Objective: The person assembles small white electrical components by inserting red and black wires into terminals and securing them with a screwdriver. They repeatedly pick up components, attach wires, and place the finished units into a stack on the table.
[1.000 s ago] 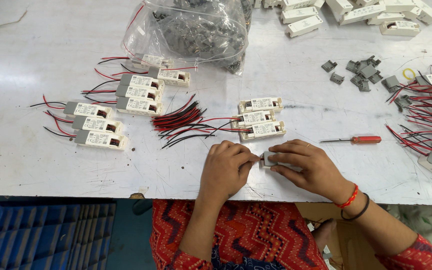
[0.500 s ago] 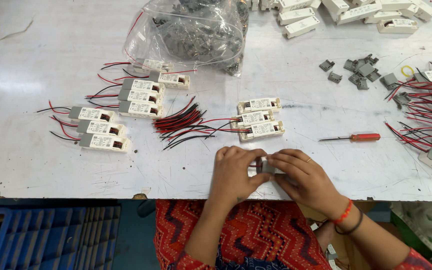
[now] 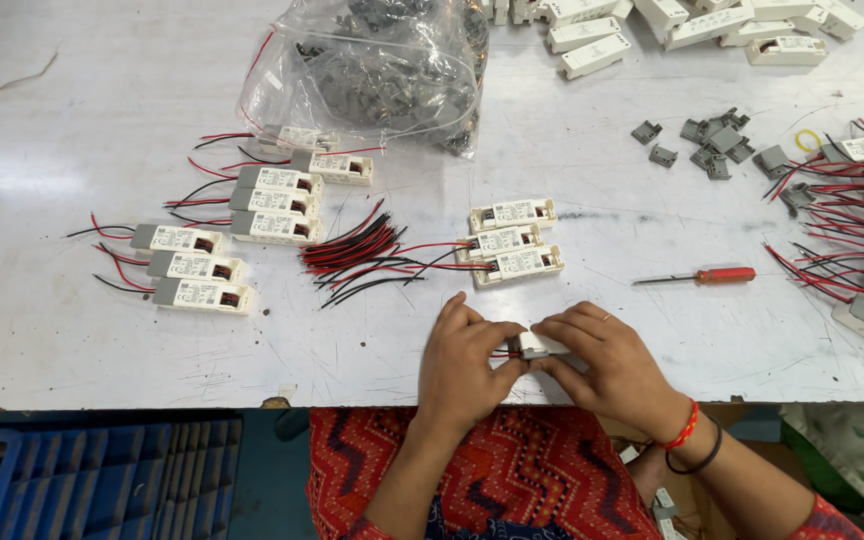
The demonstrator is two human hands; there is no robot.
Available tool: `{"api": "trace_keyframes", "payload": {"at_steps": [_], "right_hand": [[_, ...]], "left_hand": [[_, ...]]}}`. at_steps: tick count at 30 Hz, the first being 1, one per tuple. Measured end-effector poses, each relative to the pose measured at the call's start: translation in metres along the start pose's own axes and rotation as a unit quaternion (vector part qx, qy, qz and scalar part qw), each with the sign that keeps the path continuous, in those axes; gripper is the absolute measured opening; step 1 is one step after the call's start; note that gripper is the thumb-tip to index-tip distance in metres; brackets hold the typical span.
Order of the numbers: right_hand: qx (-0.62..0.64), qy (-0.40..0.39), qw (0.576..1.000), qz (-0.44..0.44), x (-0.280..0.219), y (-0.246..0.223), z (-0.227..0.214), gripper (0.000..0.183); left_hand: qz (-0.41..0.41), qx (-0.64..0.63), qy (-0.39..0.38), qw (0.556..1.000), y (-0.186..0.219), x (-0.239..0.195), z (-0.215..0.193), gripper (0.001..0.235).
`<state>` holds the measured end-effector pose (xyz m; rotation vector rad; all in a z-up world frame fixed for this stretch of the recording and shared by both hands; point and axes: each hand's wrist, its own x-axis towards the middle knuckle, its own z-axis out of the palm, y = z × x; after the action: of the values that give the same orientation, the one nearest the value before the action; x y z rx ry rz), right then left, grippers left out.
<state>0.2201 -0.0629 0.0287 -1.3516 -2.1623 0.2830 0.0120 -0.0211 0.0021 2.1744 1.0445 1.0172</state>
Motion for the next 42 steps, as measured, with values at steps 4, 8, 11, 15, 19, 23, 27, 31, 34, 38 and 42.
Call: {"api": "trace_keyframes", "payload": {"at_steps": [4,8,11,15,19,23,27,31,34,38,42], "right_hand": [[0.039,0.015,0.999,0.012,-0.002,0.004,0.002,0.044],[0.129,0.068,0.988,0.056,-0.005,0.001,0.006,0.040],[0.381,0.097,0.887,0.240,-0.009,-0.006,0.018,0.033],[0.608,0.182,0.737,0.232,-0.004,-0.016,0.037,0.035],[0.537,0.214,0.768,0.275,0.008,-0.010,0.027,0.077],[0.591,0.228,0.729,0.259,0.021,0.000,0.020,0.085],[0.617,0.229,0.707,0.258,0.025,0.000,0.029,0.078],[0.603,0.201,0.732,0.246,0.031,0.000,0.031,0.077],[0.581,0.169,0.742,0.287,0.043,-0.002,0.026,0.072],[0.571,0.195,0.719,0.346,0.053,-0.003,0.016,0.071],[0.611,0.249,0.692,0.294,0.045,-0.004,0.016,0.076]], "left_hand": [[-0.004,0.022,-0.007,1.000,0.000,-0.002,0.001,0.034],[0.100,0.116,0.144,0.978,0.005,-0.006,0.000,0.042],[0.012,0.006,0.091,0.996,0.008,-0.006,0.003,0.056],[-0.078,-0.069,0.010,0.994,0.013,-0.007,0.011,0.066],[0.029,0.030,0.034,0.999,0.020,-0.007,0.015,0.051],[0.062,0.042,0.054,0.996,0.026,-0.008,0.021,0.038],[0.069,0.024,0.027,0.997,0.027,-0.007,0.023,0.033],[0.072,0.021,0.021,0.997,0.028,-0.008,0.020,0.032],[0.080,0.018,0.034,0.996,0.029,-0.008,0.017,0.032],[0.074,0.035,0.034,0.996,0.028,-0.009,0.019,0.035],[0.084,0.073,0.007,0.994,0.025,-0.012,0.023,0.045]]}}
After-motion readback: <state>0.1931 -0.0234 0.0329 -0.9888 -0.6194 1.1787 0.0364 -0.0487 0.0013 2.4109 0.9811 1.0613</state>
